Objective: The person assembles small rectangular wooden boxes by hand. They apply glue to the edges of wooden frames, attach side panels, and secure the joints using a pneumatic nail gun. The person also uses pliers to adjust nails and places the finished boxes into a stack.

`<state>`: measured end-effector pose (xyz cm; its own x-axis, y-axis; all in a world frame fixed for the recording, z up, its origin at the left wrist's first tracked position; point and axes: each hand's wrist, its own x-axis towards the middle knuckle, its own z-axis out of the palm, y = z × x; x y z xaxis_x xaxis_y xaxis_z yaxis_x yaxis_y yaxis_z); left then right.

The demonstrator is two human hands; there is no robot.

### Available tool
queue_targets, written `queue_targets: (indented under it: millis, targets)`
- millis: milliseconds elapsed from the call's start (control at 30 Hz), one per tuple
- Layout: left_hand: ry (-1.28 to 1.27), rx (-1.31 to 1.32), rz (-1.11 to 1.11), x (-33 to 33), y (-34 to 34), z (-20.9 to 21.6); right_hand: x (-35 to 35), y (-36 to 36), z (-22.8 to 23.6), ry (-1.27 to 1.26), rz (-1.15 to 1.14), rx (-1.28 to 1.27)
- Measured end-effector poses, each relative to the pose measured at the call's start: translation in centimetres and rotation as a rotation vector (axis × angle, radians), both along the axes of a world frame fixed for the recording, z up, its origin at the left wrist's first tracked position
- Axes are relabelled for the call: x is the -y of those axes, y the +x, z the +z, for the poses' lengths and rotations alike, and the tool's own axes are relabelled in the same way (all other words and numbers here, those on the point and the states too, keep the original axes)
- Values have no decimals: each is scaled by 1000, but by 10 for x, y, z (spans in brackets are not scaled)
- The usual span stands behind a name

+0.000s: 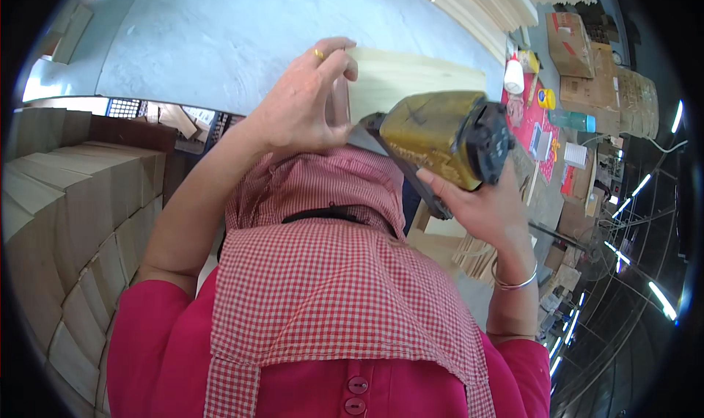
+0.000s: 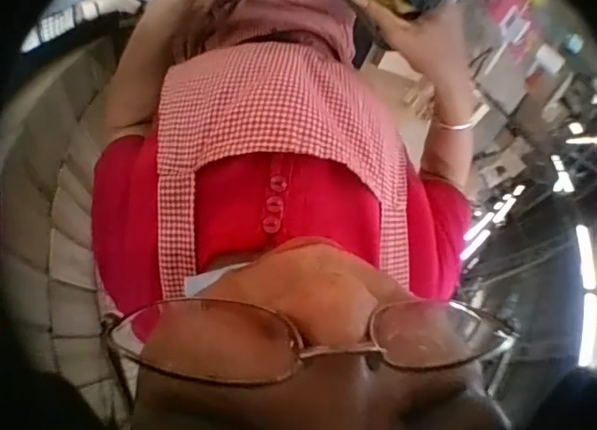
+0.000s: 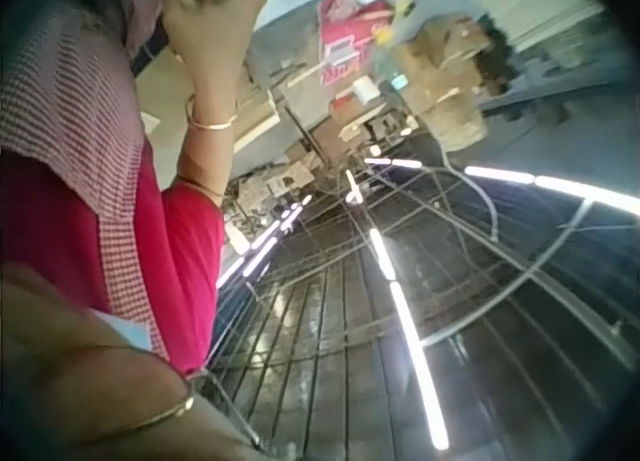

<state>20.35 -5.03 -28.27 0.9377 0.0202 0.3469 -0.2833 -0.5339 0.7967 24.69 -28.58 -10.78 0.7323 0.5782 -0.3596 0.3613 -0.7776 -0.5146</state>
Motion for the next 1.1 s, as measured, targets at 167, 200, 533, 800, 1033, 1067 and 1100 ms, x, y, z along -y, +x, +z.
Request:
queue_targets:
  millis: [167, 200, 533, 800, 1033, 1067, 1100]
  targets:
    - [145, -12, 367, 15, -48, 16, 10, -1, 3, 114, -24, 17]
    - [139, -27, 428, 19, -66, 13, 13, 0, 3, 152, -44, 46]
    - [-429, 49, 633, -16, 2, -2, 70, 2, 2, 99, -338, 249]
    - [-49, -442, 457, -124, 100, 2, 63, -4, -6, 138, -248, 45]
    - [-55, -152, 552, -121, 103, -6, 72, -5, -23, 46, -212, 116]
    - [-60, -151, 546, -121, 103, -6, 73, -4, -24, -2, -203, 145]
    - [-70, -158, 549, -120, 103, -6, 74, -4, -25, 9, -208, 137]
